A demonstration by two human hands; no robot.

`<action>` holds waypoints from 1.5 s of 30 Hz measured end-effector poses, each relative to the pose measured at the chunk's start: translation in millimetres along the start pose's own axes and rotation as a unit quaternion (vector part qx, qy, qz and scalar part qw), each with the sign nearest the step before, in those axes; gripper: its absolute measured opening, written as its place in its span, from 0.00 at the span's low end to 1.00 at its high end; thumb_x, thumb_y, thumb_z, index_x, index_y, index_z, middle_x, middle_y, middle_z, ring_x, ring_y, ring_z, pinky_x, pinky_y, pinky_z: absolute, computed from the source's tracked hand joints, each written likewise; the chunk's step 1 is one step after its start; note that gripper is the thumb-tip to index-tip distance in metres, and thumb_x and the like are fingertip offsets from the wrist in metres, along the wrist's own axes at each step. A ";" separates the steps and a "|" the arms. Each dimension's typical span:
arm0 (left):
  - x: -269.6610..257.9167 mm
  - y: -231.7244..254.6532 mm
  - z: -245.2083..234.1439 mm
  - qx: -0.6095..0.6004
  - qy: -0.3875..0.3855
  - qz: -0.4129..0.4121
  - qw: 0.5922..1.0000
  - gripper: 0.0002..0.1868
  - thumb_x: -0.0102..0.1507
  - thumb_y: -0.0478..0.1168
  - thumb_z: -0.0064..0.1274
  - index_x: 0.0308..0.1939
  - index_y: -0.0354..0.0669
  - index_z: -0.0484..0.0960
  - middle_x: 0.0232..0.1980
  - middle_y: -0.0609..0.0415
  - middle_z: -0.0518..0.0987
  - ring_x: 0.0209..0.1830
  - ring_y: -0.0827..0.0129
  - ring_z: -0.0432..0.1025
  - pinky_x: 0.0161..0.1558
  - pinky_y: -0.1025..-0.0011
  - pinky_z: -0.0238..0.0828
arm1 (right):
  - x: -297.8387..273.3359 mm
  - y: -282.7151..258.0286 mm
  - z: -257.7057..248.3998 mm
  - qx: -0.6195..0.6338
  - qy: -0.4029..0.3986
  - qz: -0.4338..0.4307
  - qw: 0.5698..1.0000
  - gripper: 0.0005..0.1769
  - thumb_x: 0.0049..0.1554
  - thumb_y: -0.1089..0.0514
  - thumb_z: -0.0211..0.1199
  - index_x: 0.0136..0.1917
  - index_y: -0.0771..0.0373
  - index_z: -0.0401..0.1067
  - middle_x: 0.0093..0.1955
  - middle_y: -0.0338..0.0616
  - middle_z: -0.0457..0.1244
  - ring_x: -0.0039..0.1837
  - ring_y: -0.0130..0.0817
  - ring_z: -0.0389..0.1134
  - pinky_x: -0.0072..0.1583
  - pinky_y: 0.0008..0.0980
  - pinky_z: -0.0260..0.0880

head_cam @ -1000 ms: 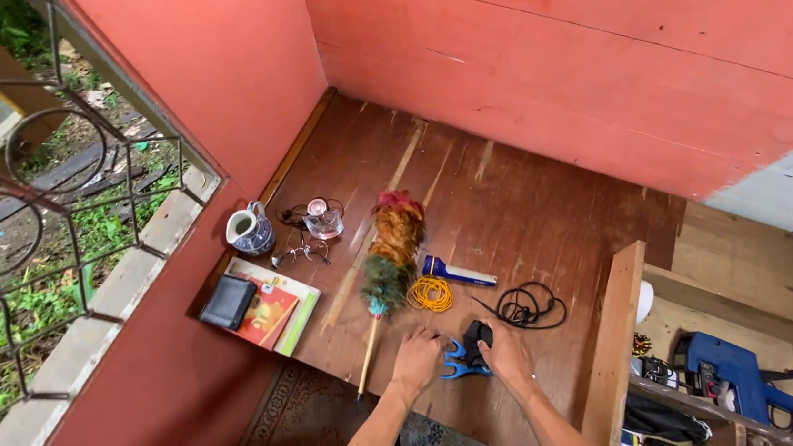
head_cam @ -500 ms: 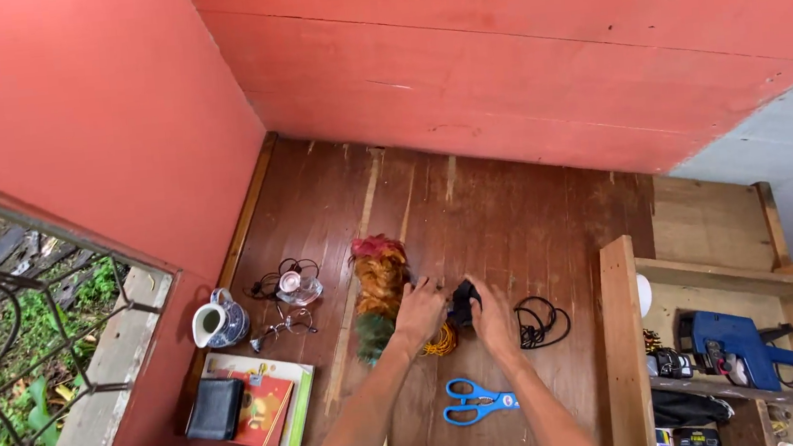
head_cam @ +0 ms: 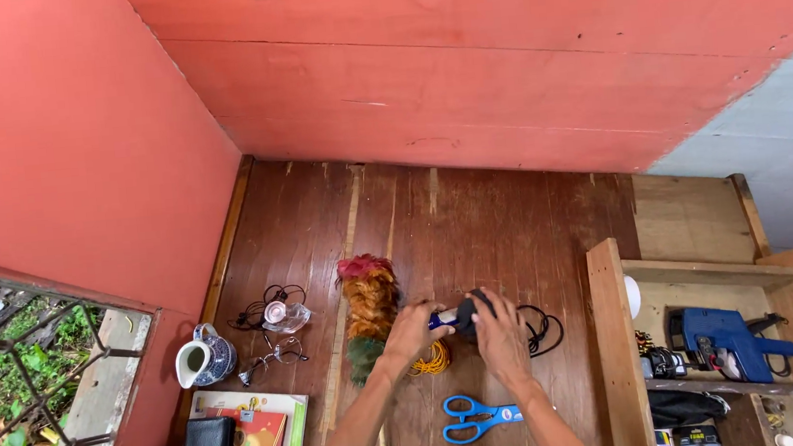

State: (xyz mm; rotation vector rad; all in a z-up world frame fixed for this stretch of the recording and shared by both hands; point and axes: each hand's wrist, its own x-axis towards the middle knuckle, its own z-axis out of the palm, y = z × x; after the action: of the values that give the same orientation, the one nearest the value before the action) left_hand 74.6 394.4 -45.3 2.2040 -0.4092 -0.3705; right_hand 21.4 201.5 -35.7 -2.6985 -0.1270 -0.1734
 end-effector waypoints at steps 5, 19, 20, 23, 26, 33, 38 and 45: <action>-14.7 36.8 -2.9 -0.142 0.032 -0.045 0.988 0.20 0.59 0.42 0.66 0.52 0.36 0.84 0.44 0.43 0.85 0.43 0.62 0.81 0.48 0.65 0.75 | 6.0 -28.2 -50.7 0.078 0.111 0.061 0.989 0.23 0.61 0.57 0.56 0.69 0.57 0.69 0.73 0.52 0.57 0.71 0.53 0.58 0.67 0.50 0.60; -64.6 126.7 69.0 -0.253 0.120 0.043 0.959 0.19 0.63 0.40 0.62 0.56 0.38 0.83 0.43 0.57 0.82 0.42 0.77 0.74 0.44 0.75 0.72 | -25.0 40.3 -97.6 0.404 0.204 0.082 0.888 0.21 0.59 0.55 0.63 0.63 0.66 0.67 0.53 0.45 0.66 0.55 0.30 0.66 0.56 0.33 0.66; -69.0 135.9 74.2 -0.264 0.096 0.007 0.960 0.18 0.64 0.41 0.60 0.56 0.39 0.83 0.43 0.57 0.82 0.41 0.76 0.73 0.42 0.75 0.72 | -29.1 46.6 -101.8 0.405 0.202 0.079 0.888 0.15 0.62 0.53 0.62 0.56 0.66 0.68 0.47 0.44 0.66 0.50 0.29 0.65 0.51 0.34 0.67; -73.1 145.0 106.5 -0.286 0.117 0.024 0.951 0.17 0.64 0.41 0.61 0.54 0.38 0.80 0.44 0.55 0.82 0.43 0.74 0.74 0.44 0.74 0.71 | -43.1 57.2 -123.5 0.366 0.194 0.091 0.905 0.15 0.66 0.51 0.58 0.50 0.66 0.70 0.39 0.43 0.65 0.43 0.29 0.64 0.46 0.33 0.66; -82.0 156.4 126.2 -0.275 0.160 0.096 0.943 0.20 0.60 0.39 0.67 0.50 0.36 0.77 0.43 0.51 0.80 0.42 0.74 0.73 0.45 0.74 0.70 | -55.1 78.1 -123.9 0.346 0.220 0.098 0.907 0.16 0.67 0.50 0.57 0.51 0.66 0.70 0.38 0.40 0.64 0.41 0.28 0.63 0.44 0.32 0.65; -110.1 197.1 119.0 -0.379 0.029 -0.077 0.922 0.17 0.63 0.48 0.58 0.47 0.39 0.81 0.34 0.60 0.83 0.26 0.78 0.67 0.28 0.74 0.63 | -94.2 78.3 -191.1 0.454 0.058 0.068 0.887 0.16 0.59 0.50 0.62 0.52 0.65 0.71 0.36 0.40 0.61 0.34 0.26 0.60 0.35 0.35 0.61; -125.6 207.6 142.5 -0.308 0.116 0.029 0.944 0.18 0.62 0.44 0.63 0.50 0.38 0.80 0.38 0.60 0.79 0.37 0.79 0.71 0.40 0.75 0.70 | -111.2 95.8 -191.4 0.355 0.049 0.087 0.929 0.18 0.66 0.49 0.57 0.49 0.67 0.71 0.34 0.44 0.61 0.35 0.29 0.61 0.38 0.35 0.61; -150.7 241.1 140.7 -0.376 0.113 -0.063 0.918 0.17 0.62 0.43 0.59 0.52 0.45 0.74 0.32 0.57 0.77 0.26 0.80 0.73 0.24 0.77 0.66 | -144.1 73.4 -220.4 0.267 0.071 0.136 0.952 0.19 0.66 0.47 0.53 0.55 0.65 0.70 0.36 0.50 0.66 0.38 0.41 0.67 0.43 0.43 0.64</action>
State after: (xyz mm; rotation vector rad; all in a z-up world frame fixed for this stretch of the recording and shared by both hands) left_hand -156.7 216.3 78.9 1.4913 0.0180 -0.2746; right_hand -134.9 32.5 111.8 -2.1271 0.2123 -0.2125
